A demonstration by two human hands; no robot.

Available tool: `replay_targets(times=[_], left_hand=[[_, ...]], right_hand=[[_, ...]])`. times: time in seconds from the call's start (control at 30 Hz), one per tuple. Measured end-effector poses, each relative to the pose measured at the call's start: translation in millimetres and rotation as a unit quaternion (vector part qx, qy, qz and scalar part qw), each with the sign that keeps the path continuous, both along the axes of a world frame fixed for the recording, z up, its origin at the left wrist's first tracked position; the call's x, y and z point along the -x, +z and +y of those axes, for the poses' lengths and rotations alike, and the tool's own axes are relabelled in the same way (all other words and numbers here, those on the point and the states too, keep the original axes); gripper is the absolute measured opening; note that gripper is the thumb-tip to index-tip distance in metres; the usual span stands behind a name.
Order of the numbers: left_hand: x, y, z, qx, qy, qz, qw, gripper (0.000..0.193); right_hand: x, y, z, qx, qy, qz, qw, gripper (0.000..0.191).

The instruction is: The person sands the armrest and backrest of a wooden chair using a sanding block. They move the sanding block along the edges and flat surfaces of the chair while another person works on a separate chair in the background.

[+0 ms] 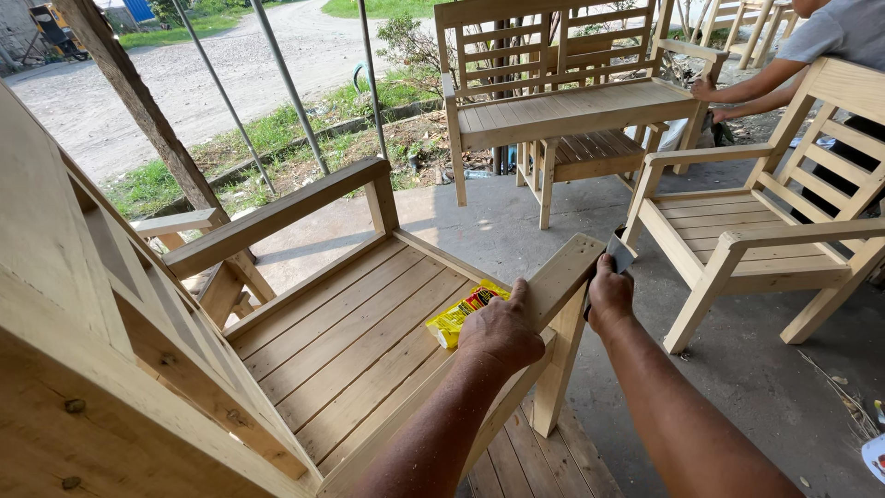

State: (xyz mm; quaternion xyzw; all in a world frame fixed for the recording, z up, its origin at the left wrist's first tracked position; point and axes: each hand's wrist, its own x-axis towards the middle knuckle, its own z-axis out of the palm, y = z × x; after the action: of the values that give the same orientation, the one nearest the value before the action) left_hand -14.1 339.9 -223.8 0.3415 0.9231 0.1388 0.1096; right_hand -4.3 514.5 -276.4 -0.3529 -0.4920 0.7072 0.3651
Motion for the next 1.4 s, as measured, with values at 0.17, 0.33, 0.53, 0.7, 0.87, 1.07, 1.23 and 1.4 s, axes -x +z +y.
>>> replay_targets(times=[0.17, 0.33, 0.53, 0.7, 0.87, 1.07, 1.23, 1.4], left_hand=[[-1, 1, 0, 0.017, -0.003, -0.021, 1.000, 0.095], [0, 2, -1, 0.008, -0.006, -0.006, 1.000, 0.100], [2, -1, 1, 0.001, -0.001, -0.009, 1.000, 0.099], [2, 0, 1, 0.001, -0.002, -0.007, 1.000, 0.099], [1, 2, 2, 0.028, 0.001, -0.010, 1.000, 0.101], [0, 2, 1, 0.004, -0.001, -0.014, 1.000, 0.098], [3, 1, 0, 0.000, 0.004, -0.011, 1.000, 0.096], [3, 0, 1, -0.003, 0.003, -0.002, 1.000, 0.100]], right_hand=[[-8, -38, -50, -0.175, -0.048, -0.063, 0.981, 0.050], [7, -34, -18, -0.081, -0.035, -0.074, 0.993, 0.051], [15, -20, 21, -0.059, -0.037, -0.043, 0.997, 0.050], [-4, -70, -45, -0.144, -0.008, -0.026, 0.989, 0.049], [7, -46, -2, -0.083, -0.016, -0.050, 0.995, 0.050], [9, -42, 7, -0.064, -0.006, -0.031, 0.997, 0.050], [-1, -89, -39, -0.153, -0.009, -0.017, 0.988, 0.046], [-1, -79, -25, -0.192, 0.012, -0.100, 0.976, 0.049]])
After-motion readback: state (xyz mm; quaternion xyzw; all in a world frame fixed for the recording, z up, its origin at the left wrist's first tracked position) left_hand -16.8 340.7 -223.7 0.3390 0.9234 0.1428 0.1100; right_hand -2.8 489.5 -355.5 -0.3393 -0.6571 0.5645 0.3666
